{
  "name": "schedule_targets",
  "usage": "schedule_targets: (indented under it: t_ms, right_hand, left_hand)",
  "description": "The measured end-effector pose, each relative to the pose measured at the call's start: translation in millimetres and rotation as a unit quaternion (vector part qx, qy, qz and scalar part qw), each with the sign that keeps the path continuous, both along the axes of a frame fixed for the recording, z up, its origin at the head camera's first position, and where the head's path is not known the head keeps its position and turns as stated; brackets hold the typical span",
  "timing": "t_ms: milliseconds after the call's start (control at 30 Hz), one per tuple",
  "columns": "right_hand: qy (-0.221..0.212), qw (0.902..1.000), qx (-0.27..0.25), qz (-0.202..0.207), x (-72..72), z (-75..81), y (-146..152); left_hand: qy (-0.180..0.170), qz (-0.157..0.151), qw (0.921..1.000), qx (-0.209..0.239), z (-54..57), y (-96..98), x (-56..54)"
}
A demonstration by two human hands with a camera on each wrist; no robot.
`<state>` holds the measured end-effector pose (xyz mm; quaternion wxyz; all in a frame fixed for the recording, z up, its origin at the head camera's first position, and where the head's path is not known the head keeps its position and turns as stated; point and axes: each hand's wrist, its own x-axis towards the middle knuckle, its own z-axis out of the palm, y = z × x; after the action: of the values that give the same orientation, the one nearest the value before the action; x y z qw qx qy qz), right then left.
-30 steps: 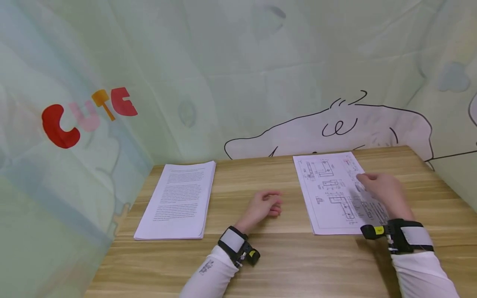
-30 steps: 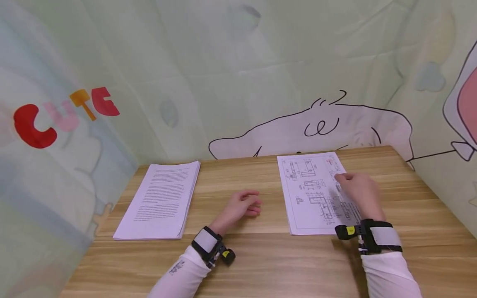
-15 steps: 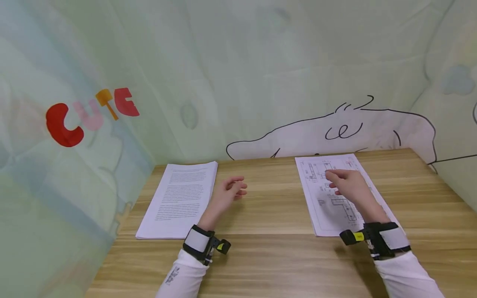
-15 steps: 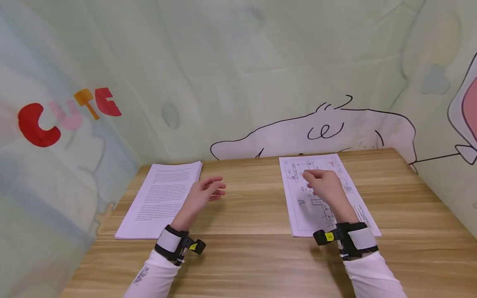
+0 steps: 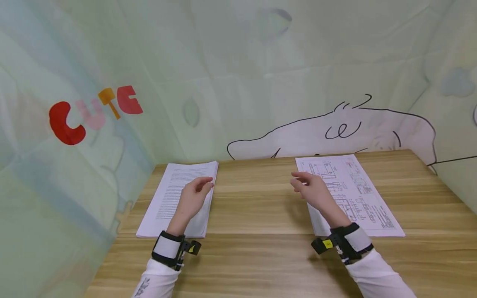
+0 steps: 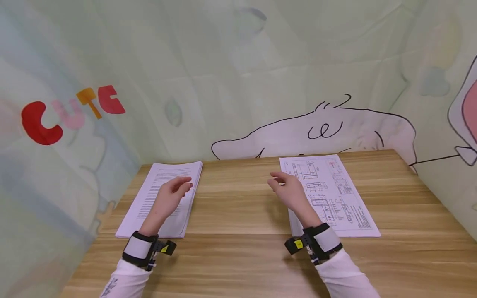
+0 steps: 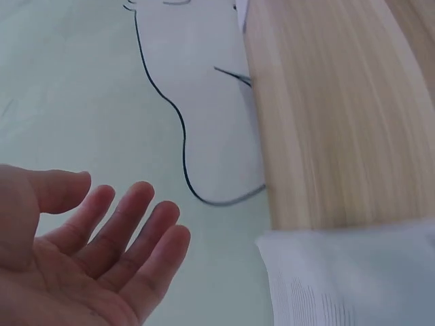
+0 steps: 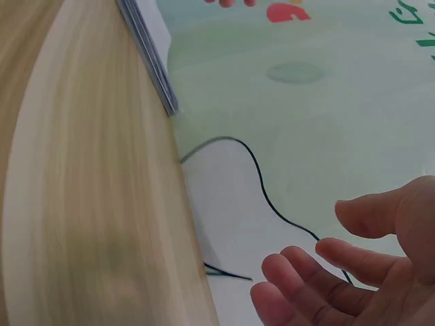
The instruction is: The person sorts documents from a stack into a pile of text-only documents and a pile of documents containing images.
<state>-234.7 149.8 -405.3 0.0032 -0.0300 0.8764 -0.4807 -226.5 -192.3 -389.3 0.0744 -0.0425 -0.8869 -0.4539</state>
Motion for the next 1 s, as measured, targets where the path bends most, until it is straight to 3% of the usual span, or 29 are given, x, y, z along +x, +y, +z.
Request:
schedule_targets:
  t_ms: [100,200,333,467,667,1000]
  right_hand:
    - [-0.001,0.9999,-0.014,0.003,-0.3,-3.7,-13.8]
    - [0.007,0.9996,-0.022,0.013,-0.8,-7.5,-27.3]
    - [0.015,0.9989,-0.034,0.029,-3.9,-14.5,-42.6]
    - [0.006,0.9995,-0.022,0.024,-6.8,-21.0,-54.2]
    - [-0.022,0.9997,-0.011,0.009,-8.1,-25.1,-66.4]
    - [-0.053,0.9961,-0.056,0.042,-10.6,-38.6,-88.1]
  left_hand:
    - [-0.012,0.005,0.9975,-0.069,-3.6,-17.5,1.2]
    - [-0.037,0.001,0.9903,-0.134,-5.4,-32.6,2.8]
    - [-0.051,-0.002,0.9813,-0.186,-3.6,-46.5,6.2]
    - [-0.055,0.006,0.9745,-0.218,-2.9,-58.4,6.3]
    - [-0.066,0.017,0.9624,-0.263,-6.8,-76.5,-2.8]
    - [-0.145,0.032,0.9563,-0.252,-18.2,-101.0,-16.9]
